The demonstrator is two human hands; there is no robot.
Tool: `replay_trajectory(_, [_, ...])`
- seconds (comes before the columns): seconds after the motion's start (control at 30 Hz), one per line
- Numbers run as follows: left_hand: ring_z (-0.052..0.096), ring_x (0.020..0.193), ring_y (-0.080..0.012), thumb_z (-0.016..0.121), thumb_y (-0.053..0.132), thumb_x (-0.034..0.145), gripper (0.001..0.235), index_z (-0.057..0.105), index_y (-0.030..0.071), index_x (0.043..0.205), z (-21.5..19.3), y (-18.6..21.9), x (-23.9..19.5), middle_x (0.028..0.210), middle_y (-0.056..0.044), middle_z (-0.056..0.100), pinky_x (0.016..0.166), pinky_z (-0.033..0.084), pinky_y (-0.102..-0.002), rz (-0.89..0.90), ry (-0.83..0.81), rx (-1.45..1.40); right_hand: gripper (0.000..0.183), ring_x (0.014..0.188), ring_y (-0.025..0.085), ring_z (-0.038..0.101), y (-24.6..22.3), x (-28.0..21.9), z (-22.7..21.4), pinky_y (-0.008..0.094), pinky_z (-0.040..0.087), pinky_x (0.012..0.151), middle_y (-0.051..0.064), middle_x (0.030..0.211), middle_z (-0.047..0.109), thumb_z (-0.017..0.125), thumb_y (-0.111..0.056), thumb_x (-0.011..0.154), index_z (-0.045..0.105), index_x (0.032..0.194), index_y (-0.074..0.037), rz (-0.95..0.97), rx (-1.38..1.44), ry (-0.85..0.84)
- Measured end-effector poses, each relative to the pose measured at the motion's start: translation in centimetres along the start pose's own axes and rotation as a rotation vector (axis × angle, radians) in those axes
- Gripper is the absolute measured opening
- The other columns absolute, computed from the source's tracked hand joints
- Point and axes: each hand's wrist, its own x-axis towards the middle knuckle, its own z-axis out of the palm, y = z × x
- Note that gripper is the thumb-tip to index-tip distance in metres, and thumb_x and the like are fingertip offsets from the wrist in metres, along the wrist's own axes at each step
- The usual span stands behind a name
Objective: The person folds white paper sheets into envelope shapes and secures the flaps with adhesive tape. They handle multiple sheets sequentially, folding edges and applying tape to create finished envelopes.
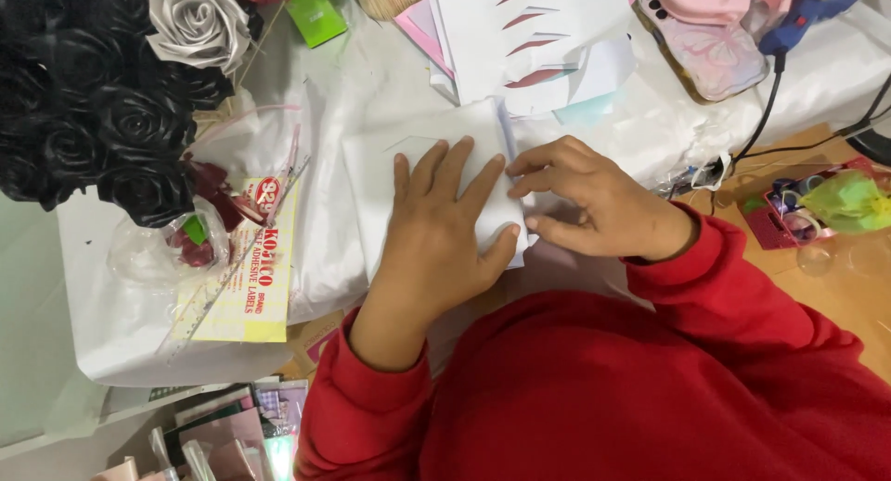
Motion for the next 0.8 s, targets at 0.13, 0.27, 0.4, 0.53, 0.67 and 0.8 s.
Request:
replay_trajectory(0.13, [0.052,0.131,-0.0552,0.076,0.037,0.083,0.063,0.068,0.0,0.133,0.2,0.1,-0.3,0.133,-0.034,0.061,0.109,0.027,-0.079,0.022,0.066,-0.017,0.026,0.099,0.034,0.065,0.3,-0.2,-0.1,0.044,0.05,0.086,0.017,0.112,0.07,0.072,-0.019,0.092,0.07,0.112,-0.002,0.003,-0.041,-0.021])
replay_trajectory(0.27, [0.051,0.13,-0.0564,0.078,0.035,0.081,0.064,0.068,-0.002,0.133,-0.2,0.4,0.0,0.132,-0.036,0.061,0.108,0.025,-0.08,0.006,0.042,-0.035,0.027,0.091,0.034,0.065,-0.1,0.3,-0.2,0.042,0.049,0.082,0.017,0.1,0.07,0.073,-0.024,0.092,0.071,0.103,0.0,-0.025,-0.164,-0.015])
replay_trajectory(0.4, [0.05,0.129,-0.0588,0.08,0.03,0.079,0.064,0.068,-0.004,0.132,-0.3,0.6,0.2,0.13,-0.038,0.061,0.106,0.024,-0.083,0.003,0.023,-0.049,0.027,0.086,0.034,0.067,-0.4,0.9,-0.6,0.041,0.049,0.081,0.017,0.091,0.07,0.07,-0.026,0.092,0.072,0.096,0.0,-0.059,-0.246,-0.013])
replay_trajectory(0.53, [0.05,0.129,-0.0596,0.081,0.029,0.077,0.065,0.068,-0.005,0.132,-0.5,0.8,0.2,0.13,-0.038,0.06,0.105,0.023,-0.084,0.001,0.021,-0.047,0.023,0.085,0.031,0.065,-0.1,1.3,-1.0,0.04,0.048,0.084,0.012,0.088,0.068,0.07,-0.028,0.093,0.073,0.093,-0.005,-0.065,-0.258,-0.084])
replay_trajectory(0.67, [0.051,0.128,-0.0599,0.081,0.028,0.076,0.066,0.068,-0.004,0.131,-0.4,1.0,0.2,0.129,-0.038,0.061,0.105,0.023,-0.084,-0.009,0.018,-0.039,0.022,0.083,0.031,0.064,0.0,1.7,-1.3,0.041,0.048,0.082,0.01,0.084,0.065,0.066,-0.027,0.095,0.072,0.091,-0.006,-0.083,-0.232,-0.128])
replay_trajectory(0.8, [0.051,0.128,-0.06,0.081,0.028,0.075,0.066,0.068,-0.004,0.132,-0.2,1.0,0.2,0.129,-0.038,0.061,0.106,0.023,-0.083,-0.015,0.026,-0.035,0.019,0.082,0.029,0.061,0.8,1.8,-1.0,0.041,0.047,0.08,0.007,0.082,0.059,0.063,-0.025,0.098,0.07,0.091,-0.008,-0.104,-0.188,-0.151])
